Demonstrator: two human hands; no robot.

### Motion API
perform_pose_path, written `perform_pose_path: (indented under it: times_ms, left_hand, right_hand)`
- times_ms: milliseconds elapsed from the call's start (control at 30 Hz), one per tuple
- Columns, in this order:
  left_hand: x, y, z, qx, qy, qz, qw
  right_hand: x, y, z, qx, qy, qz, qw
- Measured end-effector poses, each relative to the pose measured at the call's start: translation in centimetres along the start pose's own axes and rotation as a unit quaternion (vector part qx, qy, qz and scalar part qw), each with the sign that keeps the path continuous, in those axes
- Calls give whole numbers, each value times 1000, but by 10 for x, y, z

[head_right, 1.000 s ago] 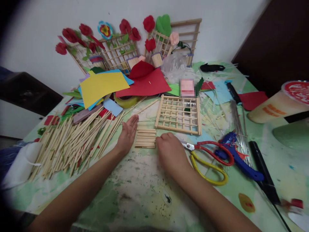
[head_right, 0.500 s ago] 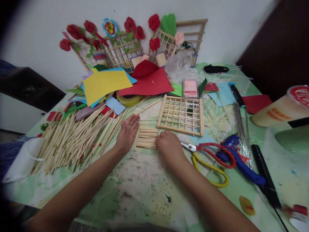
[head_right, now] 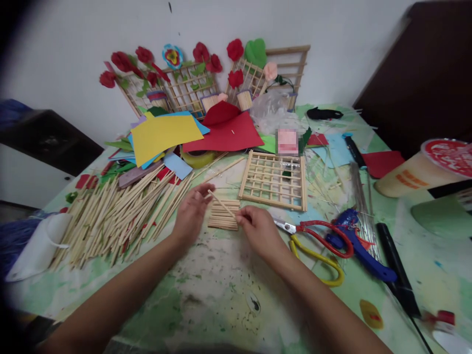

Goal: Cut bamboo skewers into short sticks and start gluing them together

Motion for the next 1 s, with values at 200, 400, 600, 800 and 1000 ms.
perform_pose_path:
  times_ms: [200,400,600,800,1000]
  left_hand:
    - [-5,17,45,-122,87,-99,984]
    - [-8,19,39,-88,109,-137,981]
    - [-10,20,42,-96,120,-137,979]
    - [-11,25,43,-91,138,-146,975]
    - [-6,25,39,-93,147,-137,975]
  right_hand:
    - [3,5,29,-51,-158,23,986]
    - [5,50,-36,108,296,-12,949]
    - [53,93,-69,99,462,66,879]
    - [57,103,-62,101,468,54,876]
    - [62,105,-72,99,454,106,879]
Point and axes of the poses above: each hand's wrist, its own y-axis away from the middle knuckle, its own z-axis out of the palm, x = y × z, the point moved 8 cm from there along -y, towards the middle knuckle, and after that the axes turned 11 degrees about -x, right-handed, at the moved point
